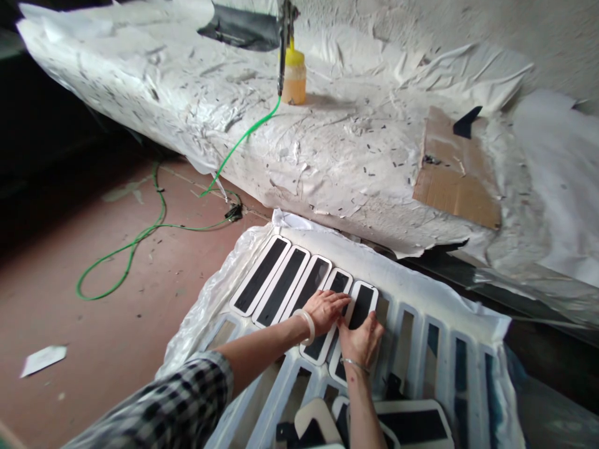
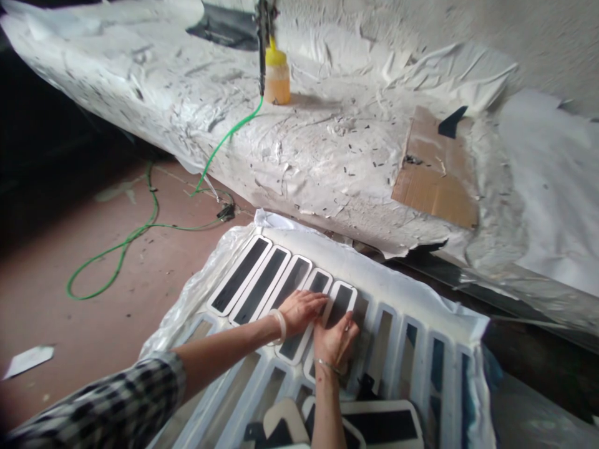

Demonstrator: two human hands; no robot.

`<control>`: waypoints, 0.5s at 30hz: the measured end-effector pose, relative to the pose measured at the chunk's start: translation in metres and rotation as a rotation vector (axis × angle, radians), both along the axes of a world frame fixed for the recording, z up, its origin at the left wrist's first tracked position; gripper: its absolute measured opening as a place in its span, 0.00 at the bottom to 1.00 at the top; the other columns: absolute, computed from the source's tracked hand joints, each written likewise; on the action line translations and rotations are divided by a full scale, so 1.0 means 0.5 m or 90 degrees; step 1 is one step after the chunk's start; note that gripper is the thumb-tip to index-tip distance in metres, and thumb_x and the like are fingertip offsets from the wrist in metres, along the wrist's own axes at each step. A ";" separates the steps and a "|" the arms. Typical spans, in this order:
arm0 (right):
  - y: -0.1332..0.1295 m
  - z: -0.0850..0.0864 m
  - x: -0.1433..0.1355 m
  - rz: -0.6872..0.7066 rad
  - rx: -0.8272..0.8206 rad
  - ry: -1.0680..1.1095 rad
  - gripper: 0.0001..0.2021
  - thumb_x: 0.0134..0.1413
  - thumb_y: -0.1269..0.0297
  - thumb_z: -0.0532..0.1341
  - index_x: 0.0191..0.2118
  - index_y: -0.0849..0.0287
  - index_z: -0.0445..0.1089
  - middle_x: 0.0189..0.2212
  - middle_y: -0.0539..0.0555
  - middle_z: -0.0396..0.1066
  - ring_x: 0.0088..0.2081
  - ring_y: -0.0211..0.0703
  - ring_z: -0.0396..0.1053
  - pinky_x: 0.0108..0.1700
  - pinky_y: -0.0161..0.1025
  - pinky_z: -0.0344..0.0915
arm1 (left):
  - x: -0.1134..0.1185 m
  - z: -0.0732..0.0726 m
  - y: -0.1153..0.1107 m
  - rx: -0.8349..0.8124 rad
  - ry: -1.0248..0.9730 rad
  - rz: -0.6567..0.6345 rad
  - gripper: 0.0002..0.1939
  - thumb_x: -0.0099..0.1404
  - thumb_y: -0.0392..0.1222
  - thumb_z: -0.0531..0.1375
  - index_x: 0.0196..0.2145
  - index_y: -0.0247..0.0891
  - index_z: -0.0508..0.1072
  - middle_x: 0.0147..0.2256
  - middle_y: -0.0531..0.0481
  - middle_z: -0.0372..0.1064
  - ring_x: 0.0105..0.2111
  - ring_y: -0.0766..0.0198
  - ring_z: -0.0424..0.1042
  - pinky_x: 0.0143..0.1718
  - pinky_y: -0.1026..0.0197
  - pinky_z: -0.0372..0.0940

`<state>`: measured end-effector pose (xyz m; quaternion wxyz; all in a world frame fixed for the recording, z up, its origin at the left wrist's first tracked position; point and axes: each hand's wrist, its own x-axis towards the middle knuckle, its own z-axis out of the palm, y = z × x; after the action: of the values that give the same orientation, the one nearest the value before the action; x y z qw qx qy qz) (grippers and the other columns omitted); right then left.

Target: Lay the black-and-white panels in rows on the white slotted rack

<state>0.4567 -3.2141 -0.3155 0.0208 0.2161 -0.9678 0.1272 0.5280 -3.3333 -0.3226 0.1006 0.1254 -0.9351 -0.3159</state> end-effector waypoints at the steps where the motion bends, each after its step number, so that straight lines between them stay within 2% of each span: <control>1: -0.002 -0.001 0.000 -0.001 0.021 0.005 0.40 0.50 0.48 0.60 0.61 0.73 0.54 0.45 0.69 0.62 0.41 0.58 0.67 0.35 0.44 0.64 | -0.004 -0.005 -0.003 -0.012 0.000 -0.010 0.22 0.69 0.39 0.55 0.60 0.42 0.62 0.59 0.49 0.62 0.53 0.57 0.64 0.50 0.52 0.59; 5: -0.009 0.000 0.000 0.009 0.082 -0.002 0.40 0.53 0.43 0.56 0.61 0.73 0.53 0.44 0.67 0.62 0.36 0.53 0.68 0.30 0.42 0.62 | -0.011 -0.021 -0.010 -0.053 -0.012 -0.042 0.22 0.70 0.43 0.54 0.61 0.43 0.62 0.61 0.48 0.60 0.55 0.55 0.62 0.51 0.49 0.58; 8: -0.010 0.002 0.003 0.027 0.103 -0.005 0.38 0.57 0.46 0.53 0.63 0.72 0.50 0.47 0.68 0.61 0.39 0.54 0.68 0.29 0.43 0.61 | -0.012 -0.026 -0.014 -0.091 -0.035 -0.054 0.20 0.72 0.43 0.52 0.60 0.44 0.64 0.61 0.50 0.59 0.55 0.55 0.61 0.51 0.49 0.57; 12: -0.014 0.014 0.009 0.051 0.195 0.021 0.31 0.62 0.52 0.48 0.62 0.72 0.52 0.45 0.67 0.63 0.43 0.59 0.65 0.33 0.47 0.61 | -0.011 -0.030 -0.014 -0.149 -0.047 -0.081 0.19 0.74 0.45 0.49 0.59 0.45 0.65 0.62 0.51 0.57 0.55 0.56 0.60 0.50 0.49 0.58; 15: -0.016 0.036 0.012 0.063 0.253 0.041 0.27 0.62 0.54 0.51 0.61 0.66 0.57 0.47 0.66 0.64 0.47 0.60 0.63 0.40 0.52 0.62 | -0.008 -0.030 -0.007 -0.173 -0.059 -0.072 0.19 0.73 0.46 0.50 0.59 0.46 0.65 0.62 0.50 0.57 0.55 0.55 0.60 0.50 0.49 0.58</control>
<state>0.4625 -3.2223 -0.2978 0.0025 0.2671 -0.9610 -0.0721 0.5238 -3.3368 -0.3377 0.0552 0.0725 -0.9784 -0.1857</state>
